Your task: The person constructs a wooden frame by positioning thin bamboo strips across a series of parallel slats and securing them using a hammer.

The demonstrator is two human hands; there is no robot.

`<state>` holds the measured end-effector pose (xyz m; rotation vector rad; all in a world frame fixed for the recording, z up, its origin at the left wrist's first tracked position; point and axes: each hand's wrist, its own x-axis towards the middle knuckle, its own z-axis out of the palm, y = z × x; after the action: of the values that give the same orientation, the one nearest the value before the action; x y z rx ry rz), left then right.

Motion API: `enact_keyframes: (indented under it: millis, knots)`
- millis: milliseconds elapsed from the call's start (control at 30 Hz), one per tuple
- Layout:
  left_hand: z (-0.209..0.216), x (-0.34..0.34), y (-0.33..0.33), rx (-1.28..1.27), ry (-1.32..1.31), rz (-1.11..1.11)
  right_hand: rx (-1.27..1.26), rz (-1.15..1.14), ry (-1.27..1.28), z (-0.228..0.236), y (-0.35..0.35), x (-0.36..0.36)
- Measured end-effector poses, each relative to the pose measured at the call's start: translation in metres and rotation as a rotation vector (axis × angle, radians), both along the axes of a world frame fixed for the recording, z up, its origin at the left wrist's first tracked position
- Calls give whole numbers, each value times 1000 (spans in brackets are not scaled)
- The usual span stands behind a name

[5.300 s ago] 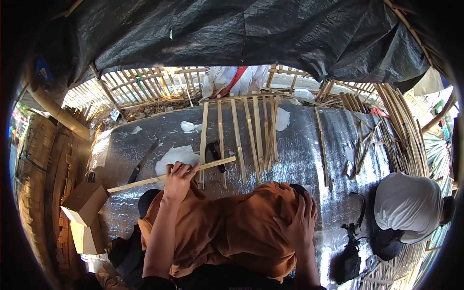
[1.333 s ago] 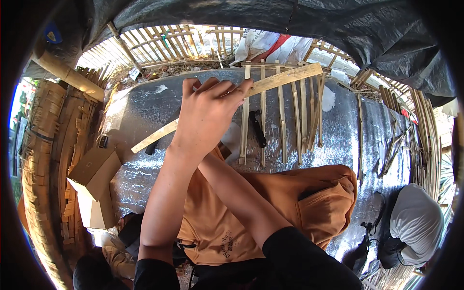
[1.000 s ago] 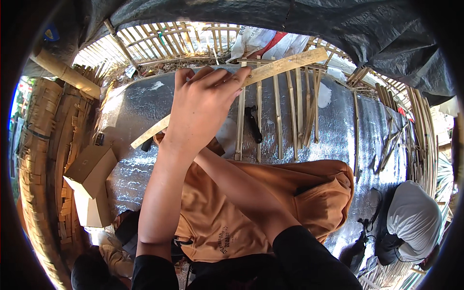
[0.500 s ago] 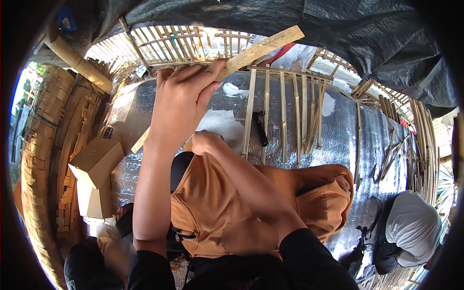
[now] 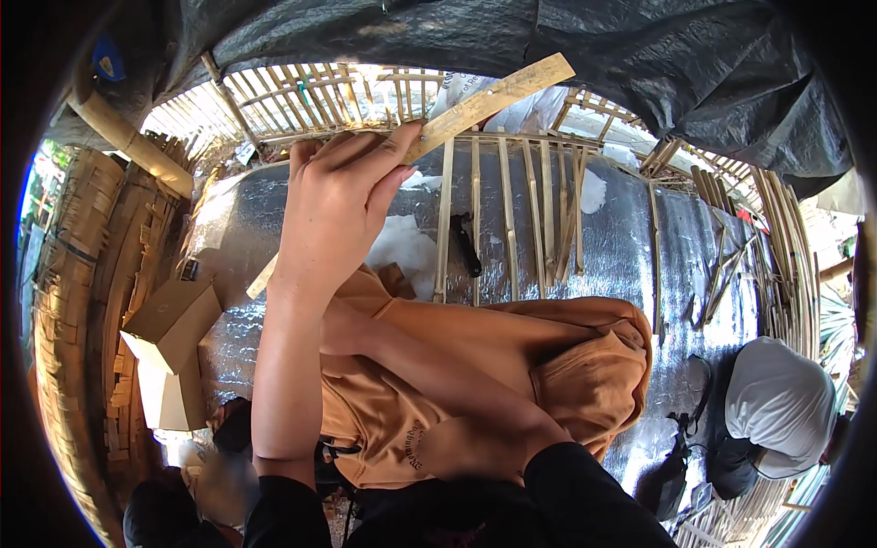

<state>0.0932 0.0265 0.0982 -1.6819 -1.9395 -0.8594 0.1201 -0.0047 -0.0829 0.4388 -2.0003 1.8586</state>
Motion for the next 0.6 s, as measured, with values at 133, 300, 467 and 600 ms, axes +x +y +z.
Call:
enact_keyframes:
  millis: [133,300,467,600]
  knots:
    - [-6,-2,11,27,30,-15,72,96,11,34,-19,43]
    - [-50,1,49,-271,-14,-3,-19,161,-82,16,-10,64]
    - [-135,-12,85,-704,-96,-142,450,187,-36,2,-12,99]
    - [-190,-25,105,-778,-103,-89,656,64,118,14,-9,137]
